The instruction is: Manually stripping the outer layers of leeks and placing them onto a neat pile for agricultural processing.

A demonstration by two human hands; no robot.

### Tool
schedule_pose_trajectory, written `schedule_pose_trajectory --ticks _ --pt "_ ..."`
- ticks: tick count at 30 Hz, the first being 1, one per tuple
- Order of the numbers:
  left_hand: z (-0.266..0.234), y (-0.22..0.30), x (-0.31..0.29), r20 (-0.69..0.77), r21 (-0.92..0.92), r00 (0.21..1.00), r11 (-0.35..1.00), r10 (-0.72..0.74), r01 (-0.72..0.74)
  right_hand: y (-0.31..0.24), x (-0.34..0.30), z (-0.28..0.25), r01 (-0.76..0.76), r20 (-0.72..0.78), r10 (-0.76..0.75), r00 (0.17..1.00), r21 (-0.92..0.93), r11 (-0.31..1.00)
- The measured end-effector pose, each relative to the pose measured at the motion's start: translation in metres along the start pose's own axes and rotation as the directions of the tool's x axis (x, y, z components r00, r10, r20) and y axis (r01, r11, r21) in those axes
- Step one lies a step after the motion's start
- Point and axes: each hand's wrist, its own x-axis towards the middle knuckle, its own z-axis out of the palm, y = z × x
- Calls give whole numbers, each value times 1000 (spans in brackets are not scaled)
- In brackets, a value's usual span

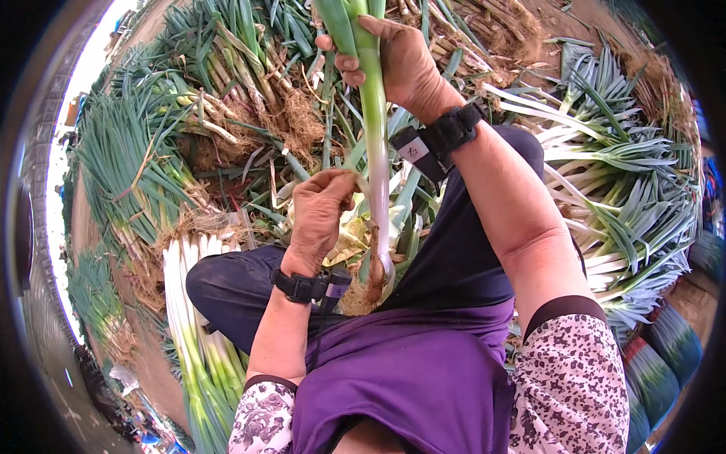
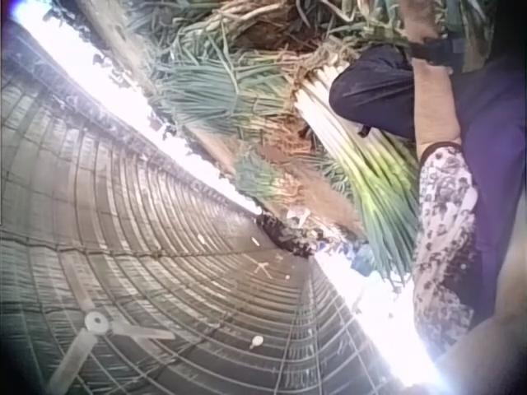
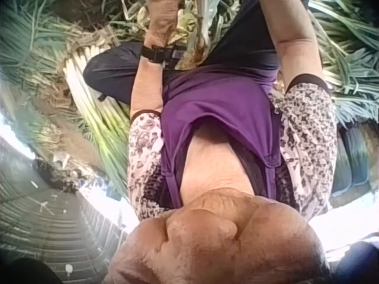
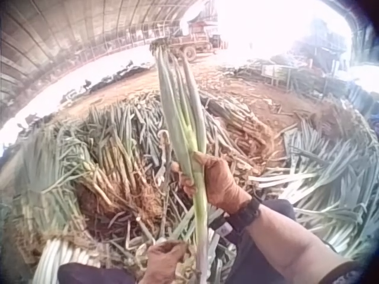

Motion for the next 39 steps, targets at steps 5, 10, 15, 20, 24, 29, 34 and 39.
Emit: schedule_pose_trajectory --ticks 5,10,15,20,24,29,34,39 --pt "-10 -20 -8 130 -591 976 777 -173 216 -8 0 11 -41 -308 23 951 -53 998" --pt "12 -25 -14 105 679 919 648 381 -346 -7 0 11 -32 -466 -71 882 -209 977" --pt "-22 -54 -41 398 783 845 348 357 -516 -17 6 -6 6 -479 -249 841 -452 892" --pt "-83 -78 -93 310 816 950 506 25 -280 -49 7 -34 109 -600 -320 734 -360 927" --pt "-84 -20 -93 134 908 991 403 -18 -116 -73 -5 -69 141 -503 -347 792 -401 905" --pt "-30 29 -76 309 875 774 153 553 -459 -70 5 -44 104 -674 -313 669 -332 937" --pt "3 11 -56 417 848 637 -25 648 -529 -65 17 -9 50 -775 -474 417 -501 864" --pt "12 9 -51 451 872 612 -174 650 -458 -68 16 2 79 -755 -607 250 -608 790"
